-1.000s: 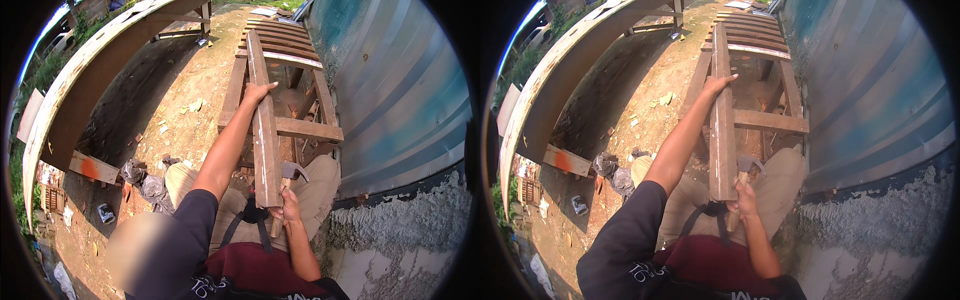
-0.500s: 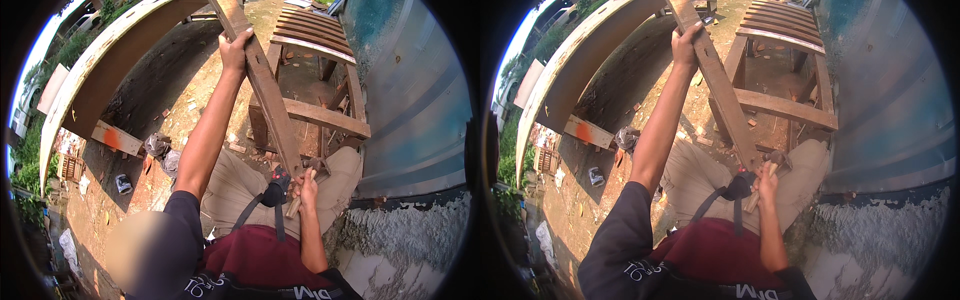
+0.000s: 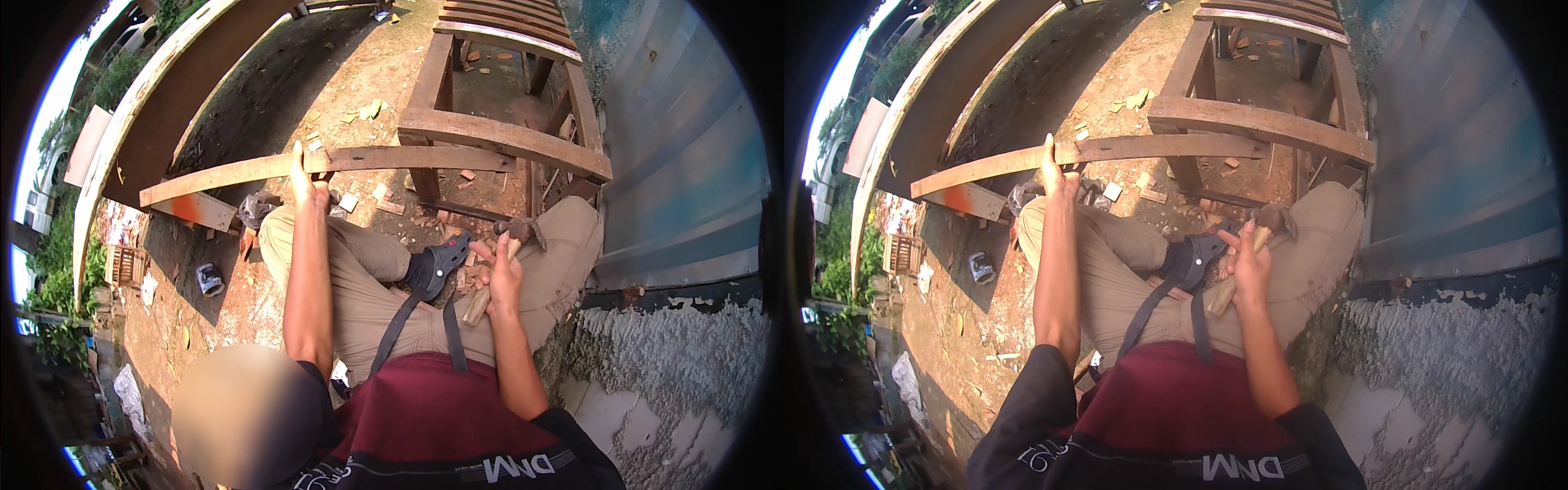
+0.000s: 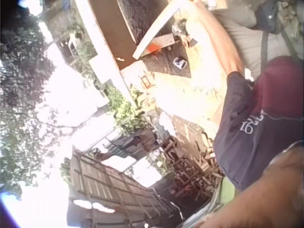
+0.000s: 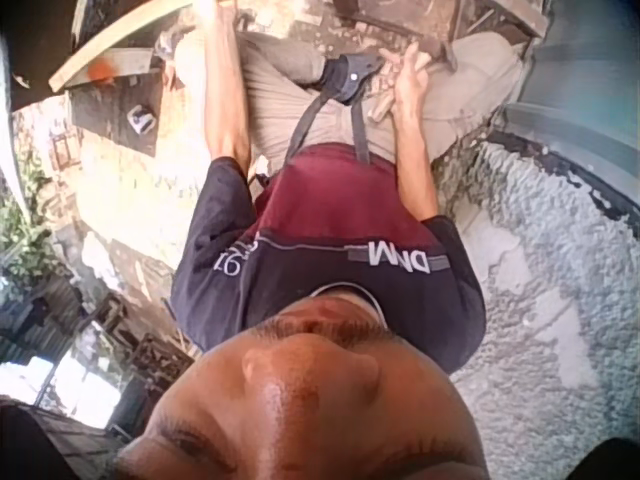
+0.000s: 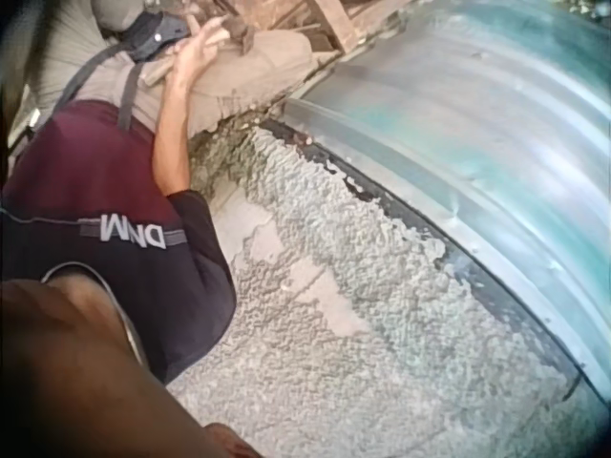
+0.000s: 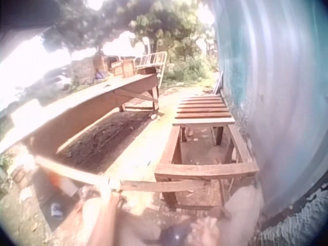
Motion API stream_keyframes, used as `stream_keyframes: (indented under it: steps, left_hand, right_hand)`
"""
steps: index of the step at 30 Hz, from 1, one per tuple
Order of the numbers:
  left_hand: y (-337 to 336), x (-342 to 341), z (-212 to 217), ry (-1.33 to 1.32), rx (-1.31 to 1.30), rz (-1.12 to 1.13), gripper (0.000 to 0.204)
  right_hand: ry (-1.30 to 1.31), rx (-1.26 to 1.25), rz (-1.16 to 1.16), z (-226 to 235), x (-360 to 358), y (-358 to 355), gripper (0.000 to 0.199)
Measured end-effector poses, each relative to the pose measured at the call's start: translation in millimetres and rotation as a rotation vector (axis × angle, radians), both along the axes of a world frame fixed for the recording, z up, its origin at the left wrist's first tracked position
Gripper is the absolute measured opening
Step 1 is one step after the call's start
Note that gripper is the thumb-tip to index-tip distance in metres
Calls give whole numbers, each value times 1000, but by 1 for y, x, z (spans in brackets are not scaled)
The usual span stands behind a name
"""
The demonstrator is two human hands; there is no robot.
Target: The person uses a hammer to pry apart and remove wooden slats from a wooden frame. They repeatedly strike and lever the slats loose, then set them aside on the ground.
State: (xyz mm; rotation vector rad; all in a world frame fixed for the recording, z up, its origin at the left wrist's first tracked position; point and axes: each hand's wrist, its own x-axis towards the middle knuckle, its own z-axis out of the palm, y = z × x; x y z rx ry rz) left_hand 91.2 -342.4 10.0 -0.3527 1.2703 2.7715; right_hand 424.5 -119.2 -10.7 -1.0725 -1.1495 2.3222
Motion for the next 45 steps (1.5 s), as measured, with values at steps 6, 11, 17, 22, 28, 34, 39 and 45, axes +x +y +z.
stream_keyframes:
  steps: [6,11,17,22,28,34,39,45]
  left_hand:
    - [-14,10,-68,-106,142,-3,34]
    - [-30,32,-69,-92,255,57,32]
    - [-58,39,-55,-36,382,83,36]
    - [-27,62,-33,257,538,-13,46]
    - [8,76,7,450,681,-276,63]
    - [52,82,76,532,684,-330,71]
    - [67,99,107,519,438,-589,84]
    - [41,107,79,342,-21,-1160,111]
  right_hand:
    - [-24,12,62,2,-6,-9,51]
    - [-52,59,141,1,-12,-17,48]
    - [43,160,233,-3,-18,-31,54]
    - [379,269,162,31,-52,-44,72]
    - [724,311,-109,117,-124,-50,72]
    - [934,392,-145,206,-139,-17,41]
    - [1036,534,-178,245,-130,6,32]
    - [892,759,-106,275,-127,23,31]
